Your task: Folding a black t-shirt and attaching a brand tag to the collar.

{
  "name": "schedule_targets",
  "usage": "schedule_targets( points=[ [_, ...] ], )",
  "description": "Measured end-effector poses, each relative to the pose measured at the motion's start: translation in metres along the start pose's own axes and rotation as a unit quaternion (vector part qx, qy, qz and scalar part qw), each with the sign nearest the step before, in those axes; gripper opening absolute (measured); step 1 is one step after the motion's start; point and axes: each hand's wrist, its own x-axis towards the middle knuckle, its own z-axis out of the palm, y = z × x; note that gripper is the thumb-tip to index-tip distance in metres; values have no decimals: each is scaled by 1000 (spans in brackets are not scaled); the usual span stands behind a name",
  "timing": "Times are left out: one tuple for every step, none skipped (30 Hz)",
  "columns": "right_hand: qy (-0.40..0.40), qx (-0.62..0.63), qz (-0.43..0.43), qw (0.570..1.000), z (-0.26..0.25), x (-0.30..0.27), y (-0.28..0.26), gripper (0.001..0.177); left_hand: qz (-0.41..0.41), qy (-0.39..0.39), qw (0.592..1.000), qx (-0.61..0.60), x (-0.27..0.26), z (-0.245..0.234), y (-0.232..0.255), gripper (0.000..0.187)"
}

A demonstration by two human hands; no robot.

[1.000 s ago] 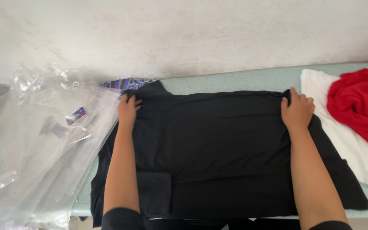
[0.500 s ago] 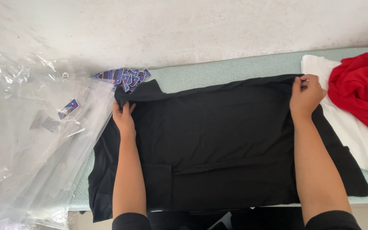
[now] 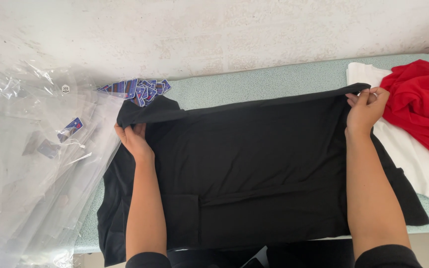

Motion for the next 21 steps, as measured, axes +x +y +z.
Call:
schedule_targets(
  points=[
    [-1,-1,-1,1000,0,0,0,5,-1,1,1000,-1,1,0,-1,22],
    [-4,-12,-5,1000,1,-1,0,6,-2,2,1000,-12,1,0,-2,20],
    [-8,-23,-9,1000,2,-1,1,7,-2,2,1000,-24,2,-1,-3,17],
    [-9,-25,-9,1000,3,0,-1,7,-3,3,1000,-24,1,0,-2,17],
    [-7,-22,11,1000,4,0,-2,8,2,-6,1000,-13,1,0,-1,20],
    [-4,-20,32,999,3,0,-2,10,7,-16,1000,-2,0,0,0,23],
    [-4,-22,33,999,3,0,-3,10,4,-15,1000,-1,-1,0,0,23],
    [-11,-22,29,999,1,1,-5,11,3,-14,1000,2,-1,1,1,22],
    [-17,-22,26,999,0,1,-6,13,1,-12,1000,5,-2,2,1,22],
    [-16,-23,26,999,-1,1,-7,13,0,-12,1000,6,-3,3,3,22],
    [-39,-21,16,999,-2,0,-9,12,3,-10,1000,-3,-3,4,6,22],
    [-63,-18,5,998,-2,0,-10,12,6,-8,1000,-12,-4,5,9,22],
    [-63,-18,5,998,-1,-1,-10,12,5,-8,1000,-12,-1,3,7,22],
    [-93,-33,11,995,0,-3,-9,9,6,-2,1000,-18,1,1,7,26],
    [-124,-48,18,991,1,-4,-8,7,7,5,1000,-24,4,-2,6,31],
    [-124,-48,18,991,0,-5,-6,7,7,4,1000,-24,5,-3,5,31],
    [-121,-112,-10,986,0,-5,-5,6,7,4,1000,-30,6,-5,4,27],
    [-118,-177,-39,976,0,-5,-3,7,7,4,999,-38,8,-6,2,24],
    [-118,-176,-39,976,-2,-5,-4,7,8,4,999,-38,8,-5,2,24],
    [-132,-289,-66,946,-5,-5,-6,4,5,-1,999,-36,7,-5,2,26],
    [-145,-398,-92,901,-7,-5,-7,3,2,-6,999,-35,7,-5,1,28]
  ],
)
